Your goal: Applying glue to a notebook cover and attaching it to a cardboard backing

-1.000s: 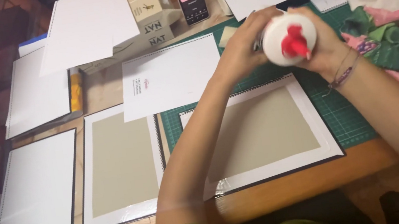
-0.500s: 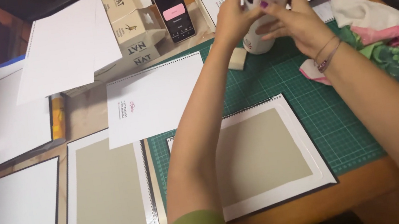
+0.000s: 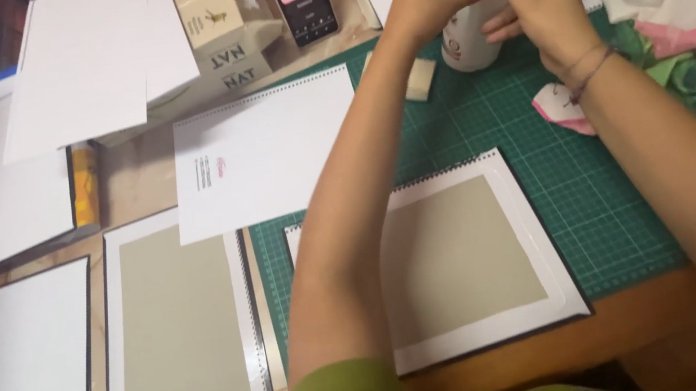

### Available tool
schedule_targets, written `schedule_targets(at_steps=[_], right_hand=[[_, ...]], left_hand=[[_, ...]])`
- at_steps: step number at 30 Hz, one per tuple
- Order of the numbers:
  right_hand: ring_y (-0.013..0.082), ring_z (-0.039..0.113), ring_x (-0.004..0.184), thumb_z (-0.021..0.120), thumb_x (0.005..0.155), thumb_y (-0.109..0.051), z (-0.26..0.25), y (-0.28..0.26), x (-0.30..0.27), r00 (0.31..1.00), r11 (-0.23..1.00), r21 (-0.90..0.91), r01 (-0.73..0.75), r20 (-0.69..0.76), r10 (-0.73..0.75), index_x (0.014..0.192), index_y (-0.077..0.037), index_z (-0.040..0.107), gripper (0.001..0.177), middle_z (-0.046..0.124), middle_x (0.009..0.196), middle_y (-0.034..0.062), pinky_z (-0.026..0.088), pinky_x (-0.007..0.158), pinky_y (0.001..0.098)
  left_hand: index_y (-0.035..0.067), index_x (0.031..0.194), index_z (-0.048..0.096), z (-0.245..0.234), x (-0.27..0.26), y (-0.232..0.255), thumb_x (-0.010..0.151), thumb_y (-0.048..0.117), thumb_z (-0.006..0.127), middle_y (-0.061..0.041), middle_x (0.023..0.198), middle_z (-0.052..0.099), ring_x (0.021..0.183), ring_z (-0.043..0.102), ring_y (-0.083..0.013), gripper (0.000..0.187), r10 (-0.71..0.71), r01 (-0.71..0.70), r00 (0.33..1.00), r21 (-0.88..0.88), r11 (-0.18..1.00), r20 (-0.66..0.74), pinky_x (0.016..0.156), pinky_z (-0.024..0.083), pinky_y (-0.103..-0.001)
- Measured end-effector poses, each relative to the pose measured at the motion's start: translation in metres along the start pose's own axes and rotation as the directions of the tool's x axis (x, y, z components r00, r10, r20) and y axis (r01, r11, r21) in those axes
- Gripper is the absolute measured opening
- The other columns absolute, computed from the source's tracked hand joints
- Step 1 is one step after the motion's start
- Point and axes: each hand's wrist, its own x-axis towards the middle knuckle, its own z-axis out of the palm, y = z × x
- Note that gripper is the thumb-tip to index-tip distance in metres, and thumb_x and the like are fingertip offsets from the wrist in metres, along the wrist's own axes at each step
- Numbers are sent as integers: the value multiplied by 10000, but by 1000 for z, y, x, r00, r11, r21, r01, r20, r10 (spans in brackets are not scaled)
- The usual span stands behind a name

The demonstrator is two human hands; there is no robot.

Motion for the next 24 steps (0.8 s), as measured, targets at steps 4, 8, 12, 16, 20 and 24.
schedule_targets(at_steps=[4,8,12,16,20,24], right_hand=[[208,653,710,683,1090,-20,1,8,-42,987,999,7,44,-153,-42,1496,-167,301,576,427,1421,134,510,467,262],[95,576,738,697,1001,20,0,11,-71,1000,987,-160,-12,8,13,1188,-87,594,239,633,1008,67,510,626,225],[141,705,952,643,1043,-68,9,-15,-89,931,969,-232,-87,326,161,1149,-55,681,113,710,1005,67,544,913,237],[141,694,1025,596,1079,-108,1,-30,-119,933,945,-320,-69,314,175,1185,-61,685,145,734,1083,68,491,961,255],[244,608,1170,577,1108,-61,-10,-20,-154,959,927,-369,60,279,49,1285,-12,642,196,610,1258,138,453,1057,347],[272,554,1327,451,1097,42,-4,-19,-169,973,983,-177,-39,217,78,1405,21,463,309,535,1348,201,548,1000,376]], left_hand=[[191,1463,459,-54,-67,11,820,308,894,-102,1499,609,1423,569,-245,786,-163,163,983,0,987,90,1071,493,-398],[151,1331,626,-130,-145,26,870,358,796,-76,1359,681,1243,650,-239,533,-252,250,968,119,961,0,1045,484,-379],[151,1279,661,-189,-232,30,955,339,659,-89,1341,653,1245,610,-275,374,-354,368,928,145,918,-113,1057,477,-403],[140,1330,630,-212,-302,94,996,362,604,-95,1412,584,1375,516,-240,401,-444,455,884,47,889,-148,1176,382,-405],[125,1500,434,-200,-365,126,1041,428,491,-199,1618,324,1550,254,-306,553,-469,473,869,-15,881,-154,1238,232,-450],[131,1580,276,-190,-381,180,1039,464,437,-178,1716,67,1606,4,-298,655,-557,550,810,-92,830,-185,1279,69,-492]])
